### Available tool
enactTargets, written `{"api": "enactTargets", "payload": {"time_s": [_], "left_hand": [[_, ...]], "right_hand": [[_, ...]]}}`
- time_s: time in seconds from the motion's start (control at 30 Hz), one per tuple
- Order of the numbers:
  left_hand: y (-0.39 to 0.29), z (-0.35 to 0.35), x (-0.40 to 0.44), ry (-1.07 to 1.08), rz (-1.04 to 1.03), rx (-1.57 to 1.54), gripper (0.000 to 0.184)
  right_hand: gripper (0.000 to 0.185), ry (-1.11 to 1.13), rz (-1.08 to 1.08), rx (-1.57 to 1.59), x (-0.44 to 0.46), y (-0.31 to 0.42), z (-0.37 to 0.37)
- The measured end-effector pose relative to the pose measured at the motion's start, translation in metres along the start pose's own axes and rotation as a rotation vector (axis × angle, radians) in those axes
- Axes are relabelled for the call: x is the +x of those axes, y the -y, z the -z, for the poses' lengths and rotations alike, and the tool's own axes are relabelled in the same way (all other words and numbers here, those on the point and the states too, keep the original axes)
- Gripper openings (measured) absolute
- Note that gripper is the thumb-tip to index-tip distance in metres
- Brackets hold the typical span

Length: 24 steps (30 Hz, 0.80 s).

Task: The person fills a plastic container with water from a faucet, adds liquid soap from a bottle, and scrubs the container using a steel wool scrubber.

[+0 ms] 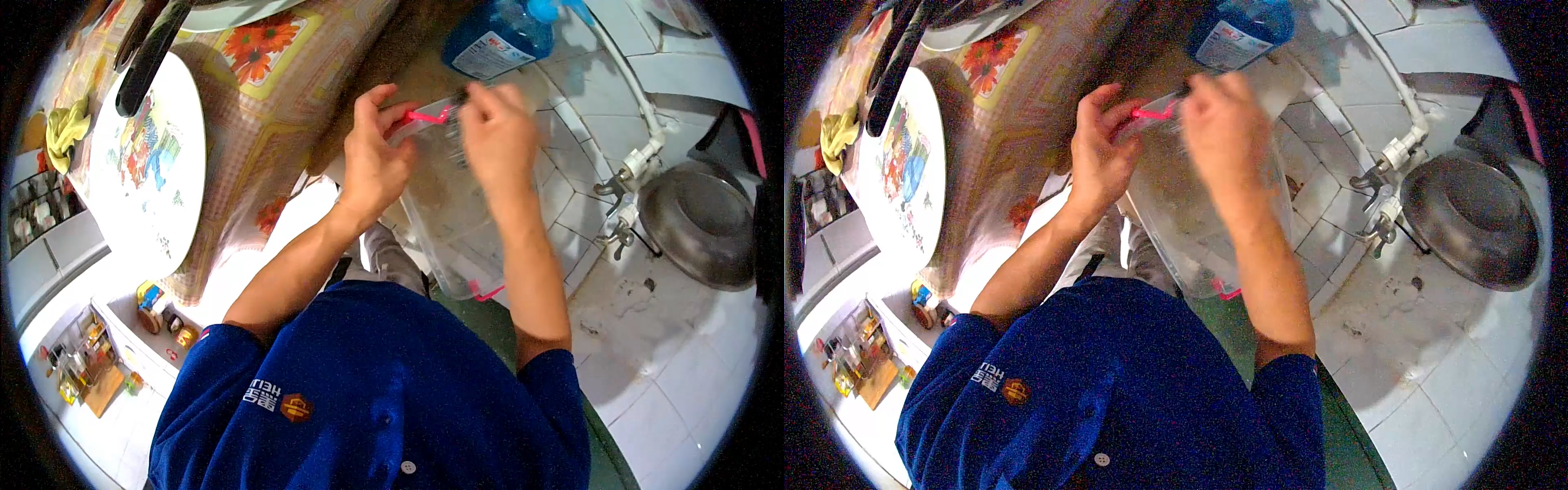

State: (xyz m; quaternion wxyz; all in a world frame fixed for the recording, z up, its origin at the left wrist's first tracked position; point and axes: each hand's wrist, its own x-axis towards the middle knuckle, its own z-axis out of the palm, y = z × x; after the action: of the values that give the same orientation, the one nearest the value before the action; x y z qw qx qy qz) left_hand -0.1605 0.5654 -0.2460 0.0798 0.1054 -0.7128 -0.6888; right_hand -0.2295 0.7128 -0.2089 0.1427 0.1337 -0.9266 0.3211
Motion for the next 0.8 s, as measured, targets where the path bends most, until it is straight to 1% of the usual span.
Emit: {"api": "enactTargets", "payload": {"time_s": [0.07,0.13,0.2,0.23,0.27,0.33,0.37,0.4,0.47,0.5,0.53,0.6,0.63,0.67,0.73,0.77,0.8], "left_hand": [[0.009,-0.001,0.000,-0.034,-0.010,0.031,0.065],[0.006,0.000,0.000,-0.019,-0.003,-0.015,0.064],[0.002,0.003,-0.003,-0.017,0.009,-0.057,0.064],[0.000,0.002,-0.002,-0.014,0.010,0.000,0.061],[-0.002,0.000,-0.001,-0.010,0.009,0.055,0.059],[0.007,0.000,0.001,-0.005,-0.014,0.028,0.056],[0.012,0.000,0.002,-0.004,-0.034,0.006,0.054],[0.011,-0.001,0.003,-0.002,-0.033,0.007,0.054],[0.006,0.001,0.003,0.024,-0.022,0.066,0.052],[0.005,0.002,0.003,0.020,-0.026,0.068,0.052],[0.005,0.001,0.001,0.005,-0.024,0.077,0.052],[0.004,0.000,0.001,-0.005,-0.021,0.081,0.053],[0.002,0.001,0.000,0.009,0.024,0.071,0.054],[0.001,0.002,0.001,0.019,0.066,0.064,0.055],[0.000,0.003,0.000,0.019,0.056,0.087,0.055],[0.000,0.002,-0.001,0.024,0.043,0.104,0.056],[-0.001,0.001,0.000,0.023,0.040,0.102,0.056]], "right_hand": [[0.019,0.146,0.242,0.021,-0.018,0.025,-0.008],[0.021,0.147,0.246,-0.021,-0.016,0.020,-0.006],[0.022,0.006,0.067,-0.071,0.003,-0.009,0.002],[0.022,-0.077,0.028,-0.042,0.008,-0.015,0.002],[0.022,-0.080,0.031,-0.044,0.003,-0.016,0.001],[0.023,0.167,0.158,-0.008,-0.013,0.007,-0.001],[0.022,0.131,0.250,0.051,-0.020,0.017,-0.007],[0.022,0.131,0.247,0.052,-0.017,0.013,-0.004],[0.022,0.059,-0.117,0.045,0.004,-0.008,0.007],[0.023,-0.042,-0.099,-0.017,0.015,-0.017,0.010],[0.023,-0.044,-0.097,-0.016,0.014,-0.020,0.009],[0.023,0.062,-0.043,0.022,0.008,-0.015,0.009],[0.024,0.101,-0.003,0.010,0.009,-0.002,0.014],[0.024,0.101,-0.004,0.009,0.013,-0.005,0.017],[0.025,0.103,-0.019,0.037,0.025,-0.020,0.017],[0.024,0.070,-0.014,0.049,0.031,-0.030,0.011],[0.024,0.067,-0.011,0.048,0.030,-0.026,0.011]]}}
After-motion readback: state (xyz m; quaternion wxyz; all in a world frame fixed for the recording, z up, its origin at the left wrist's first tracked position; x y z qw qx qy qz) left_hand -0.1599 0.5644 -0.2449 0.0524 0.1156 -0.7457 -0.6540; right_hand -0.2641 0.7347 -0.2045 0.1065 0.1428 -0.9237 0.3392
